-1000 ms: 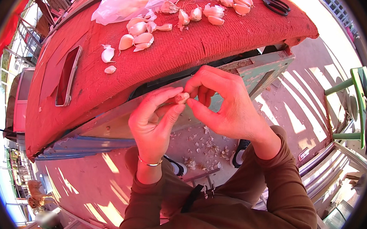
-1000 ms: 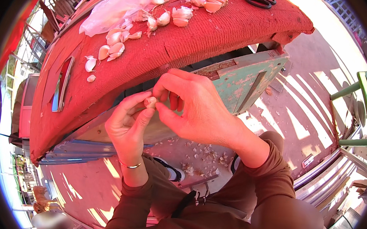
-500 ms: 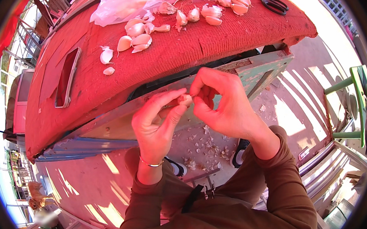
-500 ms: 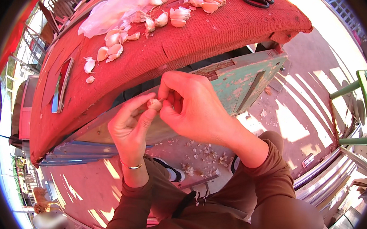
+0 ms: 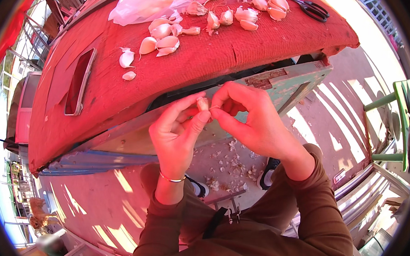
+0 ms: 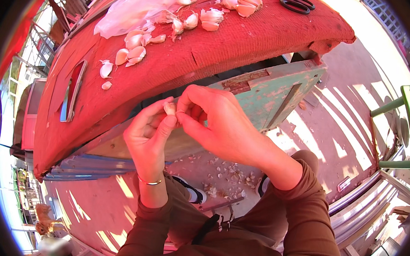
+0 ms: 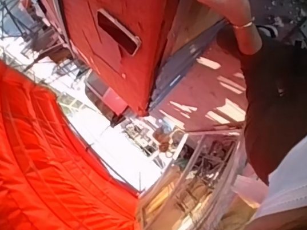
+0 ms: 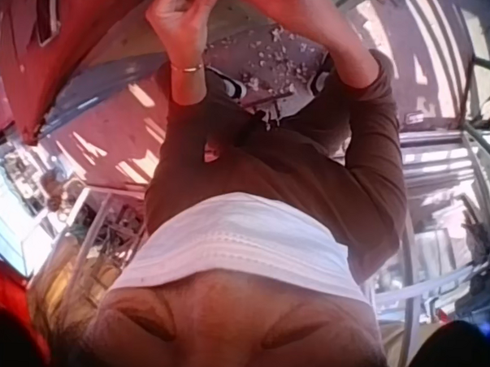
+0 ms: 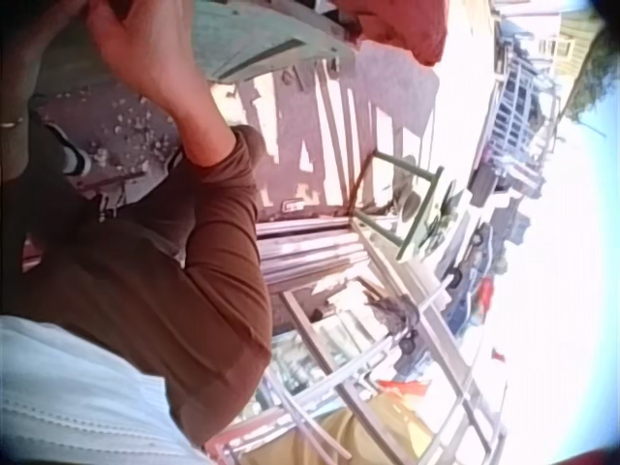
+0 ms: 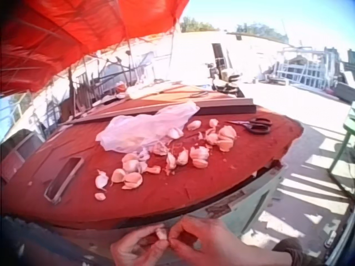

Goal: The person peels garlic cloves by hand and uses scissors to trim the ends. The peeled cloves are placed on a red cloth-covered surface while the skins are discarded below.

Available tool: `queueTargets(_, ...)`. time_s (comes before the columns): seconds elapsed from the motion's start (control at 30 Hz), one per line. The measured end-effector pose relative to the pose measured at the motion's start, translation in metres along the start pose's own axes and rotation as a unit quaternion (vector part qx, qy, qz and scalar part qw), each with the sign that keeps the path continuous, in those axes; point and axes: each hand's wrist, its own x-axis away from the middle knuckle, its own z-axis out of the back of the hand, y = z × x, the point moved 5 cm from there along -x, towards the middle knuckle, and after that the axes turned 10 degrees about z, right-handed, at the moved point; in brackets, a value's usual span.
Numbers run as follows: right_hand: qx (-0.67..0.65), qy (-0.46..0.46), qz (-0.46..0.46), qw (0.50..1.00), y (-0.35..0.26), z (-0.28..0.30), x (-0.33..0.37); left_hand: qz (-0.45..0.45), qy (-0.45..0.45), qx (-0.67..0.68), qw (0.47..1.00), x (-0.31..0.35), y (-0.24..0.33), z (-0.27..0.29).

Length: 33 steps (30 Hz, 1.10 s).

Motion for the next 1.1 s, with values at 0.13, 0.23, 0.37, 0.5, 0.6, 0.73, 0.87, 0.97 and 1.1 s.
queueTargets(0.13,0.024,0.032,0.007,0.999,-0.002,0.010,-0.001,0.085,-0.020,0.080,0.993,-0.003,0.002,0.004)
queueTargets(0.23,0.102,-0.005,-0.028,0.994,-0.003,0.017,-0.001,0.102,-0.025,0.098,0.990,-0.005,0.005,0.005)
queueTargets(0.37,0.122,0.030,0.061,0.990,-0.013,0.014,-0.002,0.071,-0.029,0.067,0.995,-0.004,0.004,0.002)
queueTargets(0.5,0.136,0.029,0.125,0.982,-0.014,0.009,-0.001,0.031,-0.031,0.012,0.999,-0.003,-0.002,0.001)
queueTargets(0.6,0.151,0.023,0.140,0.978,-0.014,0.010,-0.001,0.022,-0.024,-0.028,0.999,-0.001,-0.002,0.001)
queueTargets(0.73,0.157,0.019,0.150,0.976,-0.013,0.011,0.000,-0.014,-0.024,-0.057,0.998,-0.002,-0.001,0.001)
queueTargets(0.87,0.162,0.012,0.146,0.976,-0.014,0.012,0.000,-0.036,-0.023,-0.076,0.996,-0.002,0.001,0.000)
queueTargets(0.97,0.151,0.016,0.135,0.979,-0.014,0.011,0.000,-0.042,-0.024,-0.082,0.995,-0.001,0.003,-0.001)
queueTargets(1.1,0.123,0.022,0.125,0.984,-0.012,0.012,0.000,-0.013,-0.033,-0.071,0.997,0.001,0.002,-0.003)
